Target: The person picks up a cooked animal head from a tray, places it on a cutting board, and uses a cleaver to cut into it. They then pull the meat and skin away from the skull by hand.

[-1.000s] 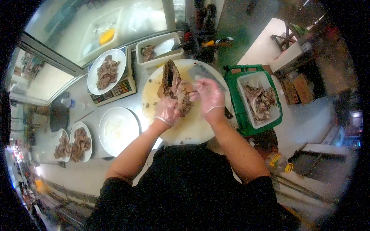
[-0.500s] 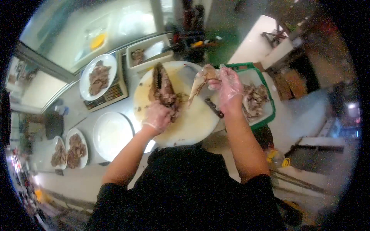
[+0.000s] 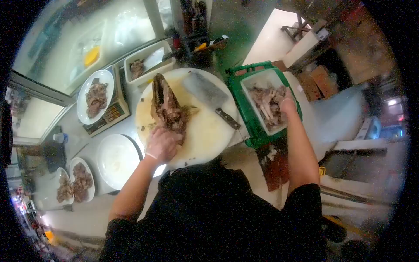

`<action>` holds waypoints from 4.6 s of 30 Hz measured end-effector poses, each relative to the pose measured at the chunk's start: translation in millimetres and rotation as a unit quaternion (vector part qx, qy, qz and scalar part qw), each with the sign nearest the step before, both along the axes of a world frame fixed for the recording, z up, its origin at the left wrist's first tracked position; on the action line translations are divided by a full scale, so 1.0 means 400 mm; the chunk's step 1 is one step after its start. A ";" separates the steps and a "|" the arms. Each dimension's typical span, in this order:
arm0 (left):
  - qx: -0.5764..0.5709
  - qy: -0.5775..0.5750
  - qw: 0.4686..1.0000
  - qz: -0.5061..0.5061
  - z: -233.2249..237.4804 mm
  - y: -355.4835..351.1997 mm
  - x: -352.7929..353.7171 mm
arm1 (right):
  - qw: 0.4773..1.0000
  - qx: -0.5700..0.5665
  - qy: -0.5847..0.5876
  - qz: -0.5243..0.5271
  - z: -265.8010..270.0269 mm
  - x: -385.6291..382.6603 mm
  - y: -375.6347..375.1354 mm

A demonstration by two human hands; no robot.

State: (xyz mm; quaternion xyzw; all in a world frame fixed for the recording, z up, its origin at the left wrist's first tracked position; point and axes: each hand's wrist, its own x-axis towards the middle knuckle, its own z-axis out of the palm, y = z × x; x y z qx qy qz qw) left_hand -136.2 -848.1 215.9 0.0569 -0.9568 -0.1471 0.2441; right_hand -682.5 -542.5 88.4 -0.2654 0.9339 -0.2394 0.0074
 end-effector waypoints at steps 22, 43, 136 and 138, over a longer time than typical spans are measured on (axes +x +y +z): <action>0.464 -0.078 0.875 0.111 -0.020 -0.406 -0.253 | 0.929 -0.016 -0.290 0.229 0.301 0.955 -0.596; 0.341 0.118 0.884 0.299 -0.009 -0.341 -0.078 | 0.904 0.036 -0.140 0.403 0.135 1.052 -0.494; 0.777 0.200 0.574 0.162 -0.045 -0.393 -0.028 | 0.878 -0.051 0.098 0.465 0.171 0.968 -0.539; 0.780 0.215 0.564 0.166 -0.053 -0.398 -0.026 | 0.876 -0.048 0.104 0.468 0.171 0.970 -0.538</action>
